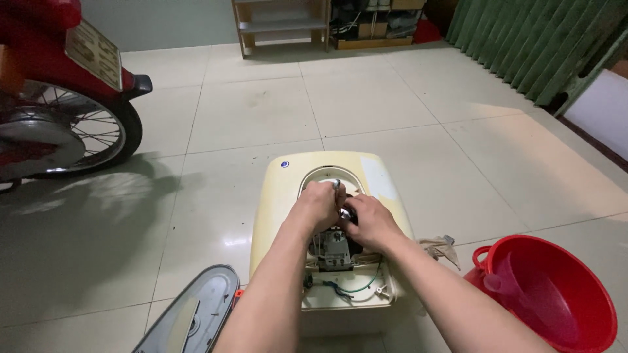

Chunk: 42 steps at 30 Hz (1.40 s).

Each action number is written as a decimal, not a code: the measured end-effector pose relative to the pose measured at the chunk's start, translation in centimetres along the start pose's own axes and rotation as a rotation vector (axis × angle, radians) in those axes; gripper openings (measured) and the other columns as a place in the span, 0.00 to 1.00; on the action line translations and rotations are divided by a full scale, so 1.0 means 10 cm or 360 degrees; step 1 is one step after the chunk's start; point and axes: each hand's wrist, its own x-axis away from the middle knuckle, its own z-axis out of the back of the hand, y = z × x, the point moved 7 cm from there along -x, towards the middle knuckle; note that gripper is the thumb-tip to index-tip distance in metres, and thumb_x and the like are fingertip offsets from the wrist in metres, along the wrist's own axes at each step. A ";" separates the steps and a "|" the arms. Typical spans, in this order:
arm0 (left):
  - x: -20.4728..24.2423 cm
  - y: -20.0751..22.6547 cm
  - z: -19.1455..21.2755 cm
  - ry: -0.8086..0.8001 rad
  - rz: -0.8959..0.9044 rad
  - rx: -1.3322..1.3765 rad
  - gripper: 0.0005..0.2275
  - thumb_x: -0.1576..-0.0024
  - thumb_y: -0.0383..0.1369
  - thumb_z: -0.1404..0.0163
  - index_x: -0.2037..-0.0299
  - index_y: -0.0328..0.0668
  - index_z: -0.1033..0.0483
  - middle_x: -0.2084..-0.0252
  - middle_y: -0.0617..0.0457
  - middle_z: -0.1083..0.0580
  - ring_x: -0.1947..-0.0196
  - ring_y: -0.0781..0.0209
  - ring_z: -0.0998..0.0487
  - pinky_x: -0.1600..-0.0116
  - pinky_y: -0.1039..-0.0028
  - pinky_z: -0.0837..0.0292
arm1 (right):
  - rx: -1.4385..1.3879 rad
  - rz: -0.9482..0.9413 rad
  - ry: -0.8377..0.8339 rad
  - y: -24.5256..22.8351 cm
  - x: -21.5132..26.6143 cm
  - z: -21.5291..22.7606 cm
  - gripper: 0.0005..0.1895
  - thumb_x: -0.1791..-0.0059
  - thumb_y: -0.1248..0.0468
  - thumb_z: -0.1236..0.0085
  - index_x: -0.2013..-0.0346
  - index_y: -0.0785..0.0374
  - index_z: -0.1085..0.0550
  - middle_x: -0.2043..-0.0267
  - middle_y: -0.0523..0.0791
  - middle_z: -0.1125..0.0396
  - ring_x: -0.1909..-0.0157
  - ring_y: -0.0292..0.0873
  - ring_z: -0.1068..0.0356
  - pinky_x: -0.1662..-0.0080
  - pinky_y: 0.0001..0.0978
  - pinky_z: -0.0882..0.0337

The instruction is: Loosening and removing internal nuts and bolts from an appliance using a wrench.

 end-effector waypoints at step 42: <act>0.19 -0.02 0.20 -0.0042 -0.0040 0.0161 0.05 0.39 0.31 0.47 0.56 0.44 0.20 0.57 0.46 0.19 0.48 0.46 0.19 0.44 0.58 0.20 | -0.0033 0.0347 0.0195 -0.30 0.19 0.17 0.26 0.50 0.63 0.46 0.38 0.67 0.34 0.47 0.59 0.33 0.44 0.67 0.31 0.45 0.58 0.27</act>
